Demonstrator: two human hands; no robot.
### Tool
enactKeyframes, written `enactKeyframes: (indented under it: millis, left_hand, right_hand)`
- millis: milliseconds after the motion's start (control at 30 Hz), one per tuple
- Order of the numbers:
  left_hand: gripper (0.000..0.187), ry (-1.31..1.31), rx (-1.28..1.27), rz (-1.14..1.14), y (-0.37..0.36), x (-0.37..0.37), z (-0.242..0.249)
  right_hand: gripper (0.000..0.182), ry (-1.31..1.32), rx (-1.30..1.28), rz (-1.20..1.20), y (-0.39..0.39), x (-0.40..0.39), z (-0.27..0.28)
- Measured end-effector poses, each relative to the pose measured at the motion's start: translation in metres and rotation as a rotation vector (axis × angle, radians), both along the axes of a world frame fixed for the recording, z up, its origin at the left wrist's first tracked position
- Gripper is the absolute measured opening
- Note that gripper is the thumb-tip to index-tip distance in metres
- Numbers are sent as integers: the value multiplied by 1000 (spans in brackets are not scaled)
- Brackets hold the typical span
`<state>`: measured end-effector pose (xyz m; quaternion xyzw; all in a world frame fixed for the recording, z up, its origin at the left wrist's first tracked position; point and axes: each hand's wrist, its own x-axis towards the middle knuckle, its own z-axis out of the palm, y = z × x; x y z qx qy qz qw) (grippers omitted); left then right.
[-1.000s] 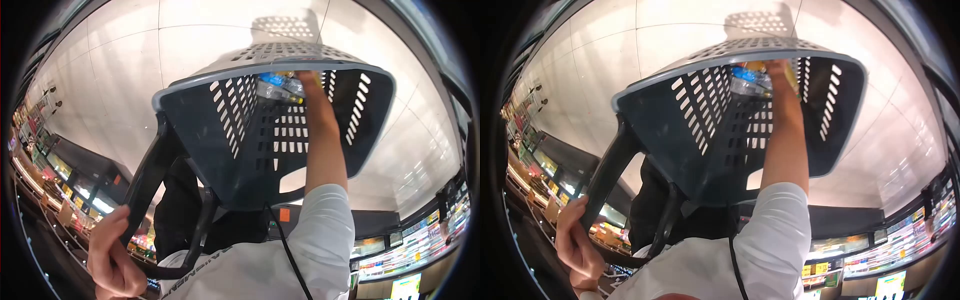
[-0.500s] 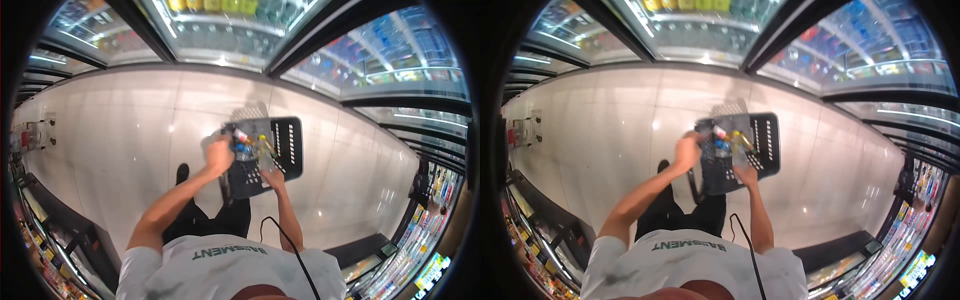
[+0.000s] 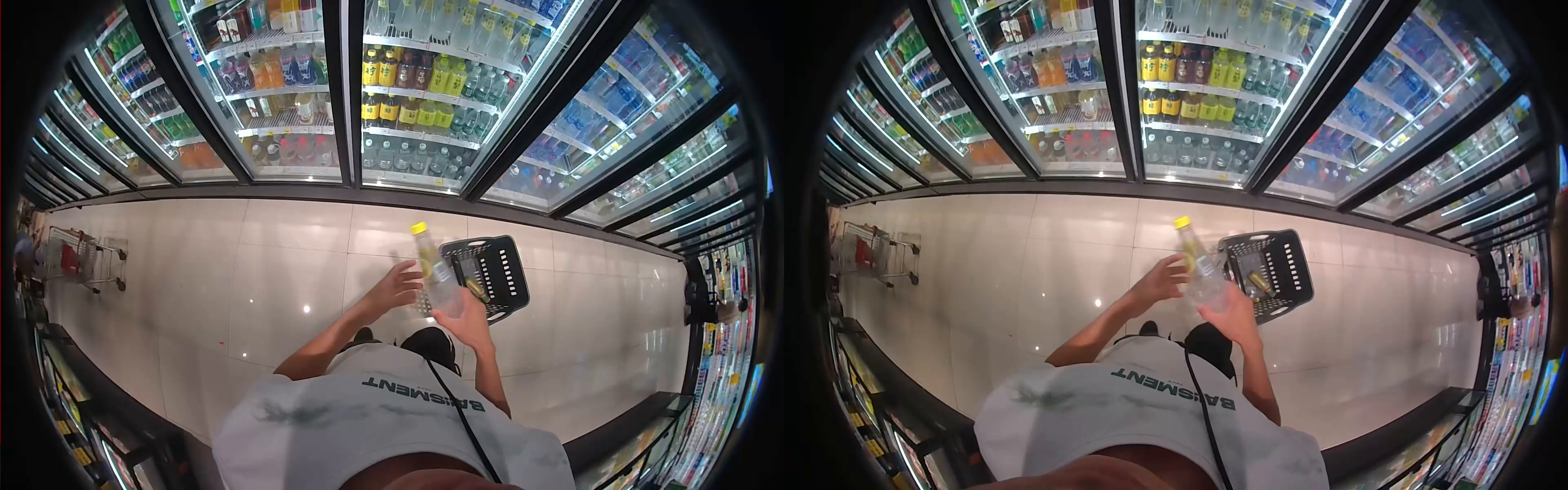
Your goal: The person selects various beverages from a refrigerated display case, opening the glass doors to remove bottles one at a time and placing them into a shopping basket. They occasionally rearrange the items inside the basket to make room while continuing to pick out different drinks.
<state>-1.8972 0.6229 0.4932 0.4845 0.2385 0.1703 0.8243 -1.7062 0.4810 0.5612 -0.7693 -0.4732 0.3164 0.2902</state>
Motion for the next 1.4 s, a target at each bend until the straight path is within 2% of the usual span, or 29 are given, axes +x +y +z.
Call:
enactKeyframes:
  millis: [33, 67, 167, 267, 333, 467, 600, 633, 700, 767, 833, 967, 1033, 1100, 1133, 1233, 1267, 1300, 1367, 1400]
  left_hand:
    - [78, -11, -52, 16, 4, -13, 2]
    - [63, -52, 133, 111, 5, -22, 1]
    - [40, 154, -154, 277, 24, -38, -32]
    - [25, 82, -91, 503, 30, -39, -24]
    - [25, 111, -52, 610, 35, -39, -21]
    - [26, 263, 143, 789, 59, -31, 7]
    - [32, 401, 254, 844, 106, -43, 23]
    - [33, 411, 260, 879, 114, -46, 29]
    - [35, 403, 282, 952, 142, -52, 35]
    - [37, 357, 244, 1005, 168, -55, 36]
    - [37, 333, 216, 1059, 195, -56, 41]
    - [39, 259, 188, 1032, 262, -49, 33]
    - [38, 260, 227, 953, 313, -47, 21]
    - [35, 199, 195, 840, 344, -49, 21]
    - [32, 270, 216, 792, 364, -50, 24]
    - [32, 268, 348, 728, 411, -46, 40]
    - [32, 273, 387, 721, 425, -44, 44]
    - [32, 262, 415, 711, 438, -41, 46]
    - [33, 238, 473, 693, 459, -36, 48]
    - [37, 288, 573, 685, 469, -35, 46]
  right_hand:
    - [55, -53, 43, 111, 9, -16, 4]
    - [56, -111, 83, 227, 16, -28, 7]
    - [60, -26, 61, 350, 39, -45, -19]
    - [61, 24, 74, 473, 72, -39, -34]
    - [61, 48, 166, 597, 93, -26, -48]
    - [67, 108, 132, 504, 147, 6, -50]
    - [65, 78, 365, 569, 234, 40, -37]
    - [64, 45, 472, 610, 260, 46, -27]
    - [60, 16, 473, 616, 310, 45, 19]
    - [58, 5, 471, 523, 361, 38, 54]
    - [61, 47, 540, 482, 422, 35, 65]
    - [77, -68, 588, 300, 537, 19, 75]
    - [71, -235, 660, 193, 594, 15, 67]
    - [61, -260, 639, 96, 635, 11, 61]
    - [56, -277, 630, 51, 650, 9, 60]
    - [43, -264, 696, 12, 674, 2, 40]
    - [34, -316, 850, -10, 678, 1, 33]
    - [30, -314, 797, -16, 672, 0, 40]
    - [29, -309, 775, -28, 667, -1, 39]
    - [32, -286, 857, -19, 666, -1, 28]
